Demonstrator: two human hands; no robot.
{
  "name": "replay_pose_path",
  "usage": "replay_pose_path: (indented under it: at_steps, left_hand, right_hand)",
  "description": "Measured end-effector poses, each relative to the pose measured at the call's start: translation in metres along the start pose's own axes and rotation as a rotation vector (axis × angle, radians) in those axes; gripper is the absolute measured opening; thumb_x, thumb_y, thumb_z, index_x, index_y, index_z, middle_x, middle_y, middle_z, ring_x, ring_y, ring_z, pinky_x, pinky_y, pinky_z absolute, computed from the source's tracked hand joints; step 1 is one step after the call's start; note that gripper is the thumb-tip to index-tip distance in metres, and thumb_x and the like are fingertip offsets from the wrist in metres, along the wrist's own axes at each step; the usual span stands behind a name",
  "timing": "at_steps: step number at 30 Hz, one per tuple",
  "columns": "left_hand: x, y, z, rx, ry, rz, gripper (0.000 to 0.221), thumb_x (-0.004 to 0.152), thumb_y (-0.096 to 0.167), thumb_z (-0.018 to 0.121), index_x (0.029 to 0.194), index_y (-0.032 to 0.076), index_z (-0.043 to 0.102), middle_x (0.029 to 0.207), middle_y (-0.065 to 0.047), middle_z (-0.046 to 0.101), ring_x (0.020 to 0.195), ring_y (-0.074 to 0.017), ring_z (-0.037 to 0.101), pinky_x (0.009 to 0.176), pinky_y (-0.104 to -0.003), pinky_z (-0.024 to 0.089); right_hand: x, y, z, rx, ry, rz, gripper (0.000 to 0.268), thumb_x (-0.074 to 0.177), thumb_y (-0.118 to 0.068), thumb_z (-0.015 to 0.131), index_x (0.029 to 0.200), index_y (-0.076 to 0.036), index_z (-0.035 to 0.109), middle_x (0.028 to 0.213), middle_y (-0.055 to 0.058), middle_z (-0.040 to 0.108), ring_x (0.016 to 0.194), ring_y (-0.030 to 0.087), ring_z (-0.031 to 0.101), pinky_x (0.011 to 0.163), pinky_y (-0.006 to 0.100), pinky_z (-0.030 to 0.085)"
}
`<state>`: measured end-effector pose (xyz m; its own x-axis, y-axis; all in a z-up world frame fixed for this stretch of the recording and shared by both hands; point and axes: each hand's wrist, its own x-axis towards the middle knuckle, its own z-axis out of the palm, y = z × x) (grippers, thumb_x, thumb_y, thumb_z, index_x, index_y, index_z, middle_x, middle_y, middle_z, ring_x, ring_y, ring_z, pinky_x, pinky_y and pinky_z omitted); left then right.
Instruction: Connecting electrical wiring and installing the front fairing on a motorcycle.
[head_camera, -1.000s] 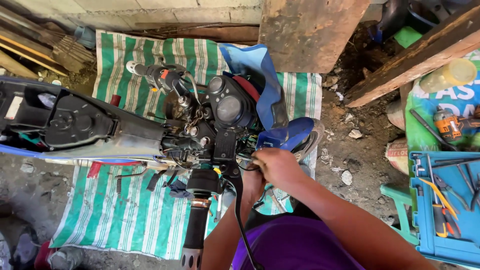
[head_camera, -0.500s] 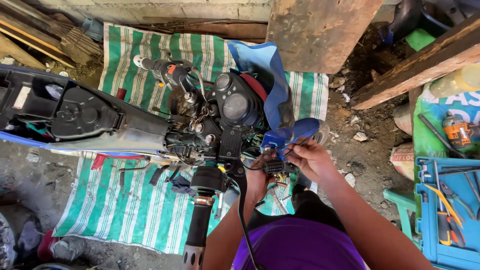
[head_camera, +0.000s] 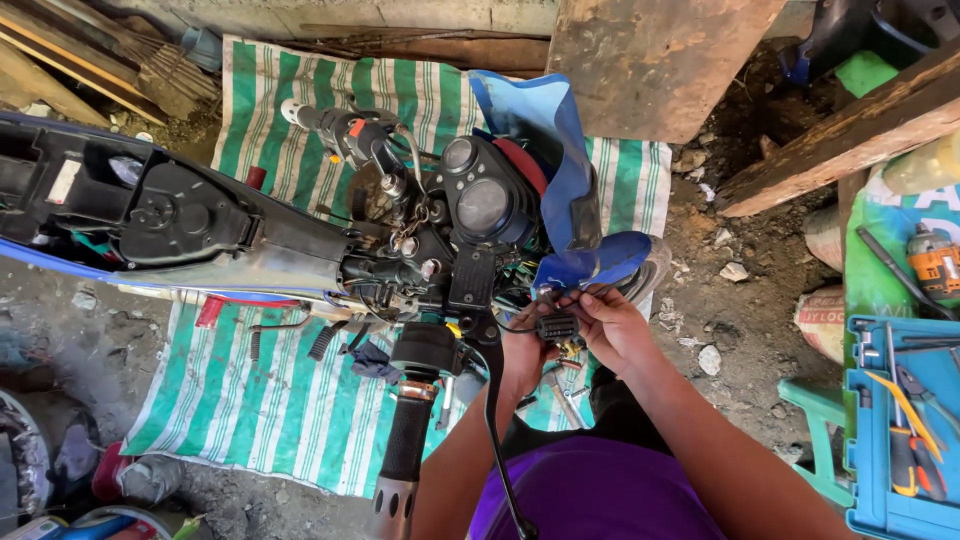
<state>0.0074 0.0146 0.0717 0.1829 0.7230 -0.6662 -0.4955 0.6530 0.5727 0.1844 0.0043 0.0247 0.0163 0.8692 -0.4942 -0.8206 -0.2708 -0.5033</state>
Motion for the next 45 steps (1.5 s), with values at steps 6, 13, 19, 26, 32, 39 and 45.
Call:
replay_pose_path:
  at_steps: [6,13,19,26,32,39,45]
  left_hand:
    - [-0.004,0.000,0.003,-0.019,0.004,-0.009,0.016,0.108,0.021,0.069,0.116,0.009,0.076,0.083,-0.008,0.068,0.063,-0.0210,0.065,0.042,-0.026,0.039]
    - [-0.028,0.021,0.019,-0.016,-0.033,0.011,0.015,0.110,0.020,0.064,0.112,0.008,0.074,0.084,-0.012,0.067,0.064,-0.0244,0.065,0.043,-0.026,0.035]
    - [-0.025,0.021,0.018,-0.008,-0.066,0.022,0.021,0.112,0.021,0.062,0.121,0.008,0.075,0.086,-0.015,0.069,0.065,-0.0276,0.068,0.043,-0.026,0.033]
    - [-0.030,0.026,0.023,-0.057,-0.020,0.002,0.013,0.107,0.018,0.067,0.109,0.006,0.072,0.082,-0.011,0.062,0.062,-0.0236,0.061,0.043,-0.027,0.031]
    - [-0.023,0.019,0.017,-0.044,-0.010,0.005,0.014,0.106,0.020,0.069,0.112,0.008,0.076,0.084,-0.012,0.066,0.063,-0.0238,0.064,0.043,-0.026,0.031]
    - [0.002,-0.005,-0.002,-0.043,0.015,-0.008,0.017,0.107,0.020,0.070,0.115,0.008,0.076,0.086,-0.013,0.070,0.062,-0.0234,0.063,0.044,-0.026,0.031]
    - [0.020,-0.030,-0.018,-0.011,0.012,-0.020,0.018,0.110,0.021,0.066,0.116,0.007,0.075,0.090,-0.012,0.067,0.068,-0.0230,0.064,0.045,-0.026,0.034]
  right_hand:
    - [-0.004,0.010,0.001,0.042,0.086,-0.001,0.006,0.104,0.002,0.074,0.108,-0.002,0.071,0.111,0.022,0.083,0.103,0.037,0.085,0.080,0.039,0.074]
    - [0.001,0.014,-0.017,-0.041,0.141,0.030,0.010,0.104,-0.005,0.079,0.105,0.000,0.071,0.102,0.021,0.081,0.090,0.035,0.084,0.077,0.038,0.073]
    - [0.000,0.013,-0.013,-0.038,0.164,-0.005,0.013,0.103,-0.003,0.081,0.099,0.000,0.069,0.097,0.021,0.080,0.088,0.034,0.085,0.076,0.036,0.073]
    - [-0.009,0.005,0.005,-0.186,0.209,-0.079,0.013,0.101,-0.003,0.083,0.105,-0.001,0.070,0.097,0.019,0.081,0.086,0.030,0.084,0.077,0.038,0.074]
    - [-0.018,-0.008,0.024,-0.342,0.217,-0.158,0.019,0.098,-0.003,0.086,0.108,0.001,0.070,0.098,0.022,0.080,0.087,0.033,0.083,0.079,0.044,0.074]
    - [-0.027,-0.024,0.049,-0.643,0.147,-0.289,0.021,0.098,-0.001,0.086,0.111,0.007,0.072,0.093,0.025,0.080,0.085,0.031,0.084,0.074,0.041,0.073]
    - [-0.048,-0.038,0.099,-1.271,0.016,-0.663,0.016,0.093,-0.012,0.094,0.103,-0.007,0.083,0.088,0.016,0.084,0.081,0.030,0.085,0.063,0.036,0.070]
